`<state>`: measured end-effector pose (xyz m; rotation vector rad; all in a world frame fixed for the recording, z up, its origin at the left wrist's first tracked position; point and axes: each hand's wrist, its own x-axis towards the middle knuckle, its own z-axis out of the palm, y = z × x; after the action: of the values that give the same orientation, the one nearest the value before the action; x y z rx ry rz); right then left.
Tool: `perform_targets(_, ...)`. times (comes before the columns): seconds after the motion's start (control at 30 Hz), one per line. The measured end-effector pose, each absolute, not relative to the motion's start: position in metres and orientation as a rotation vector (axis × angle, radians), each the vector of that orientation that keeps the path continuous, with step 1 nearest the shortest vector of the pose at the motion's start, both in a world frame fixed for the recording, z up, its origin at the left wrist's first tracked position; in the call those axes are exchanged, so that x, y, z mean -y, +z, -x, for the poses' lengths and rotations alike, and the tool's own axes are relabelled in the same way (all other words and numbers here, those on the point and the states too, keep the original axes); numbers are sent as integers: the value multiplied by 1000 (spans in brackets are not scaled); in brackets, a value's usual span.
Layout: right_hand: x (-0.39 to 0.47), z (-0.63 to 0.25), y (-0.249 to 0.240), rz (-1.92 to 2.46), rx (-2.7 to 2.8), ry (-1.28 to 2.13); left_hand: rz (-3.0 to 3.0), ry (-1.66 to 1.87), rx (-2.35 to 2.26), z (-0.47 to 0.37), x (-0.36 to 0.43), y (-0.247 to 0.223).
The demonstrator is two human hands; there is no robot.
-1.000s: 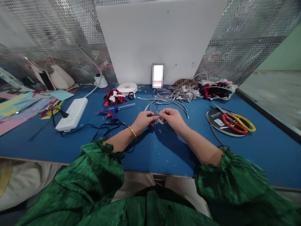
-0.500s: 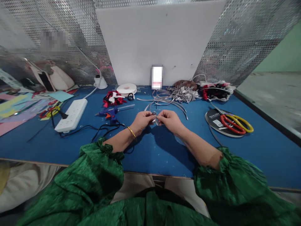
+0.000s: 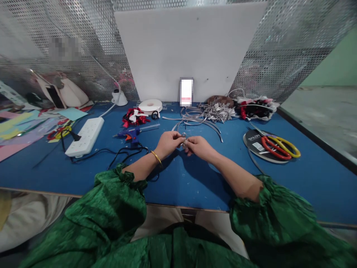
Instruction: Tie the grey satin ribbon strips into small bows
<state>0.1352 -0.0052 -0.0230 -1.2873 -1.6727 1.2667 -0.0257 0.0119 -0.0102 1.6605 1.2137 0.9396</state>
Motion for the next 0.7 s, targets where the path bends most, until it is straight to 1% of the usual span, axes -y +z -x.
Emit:
perform_targets(0.07,5,-136,-20,1281,1675,1263,-1627,922,-1203,26,-12,-10)
perform_targets(0.2,7,-138,-12,1229,1686,1311,-1375,848,-1107,26,-11,-7)
perform_targets(0.3,7,-137,-9,1242,1562,1358,-1243,845,-1087,25,-10,-3)
perform_targets(0.43,5,-136,-10,1243,1434,1334,-1046,879,-1092,24,-9,1)
perform_targets(0.6,3,-137,-13,1273,1459,1404,-1220,917,-1118,24,-7,0)
perform_targets(0.7,3,-140,-12,1274,1511,1314,-1353,935,-1124,24,-8,-2)
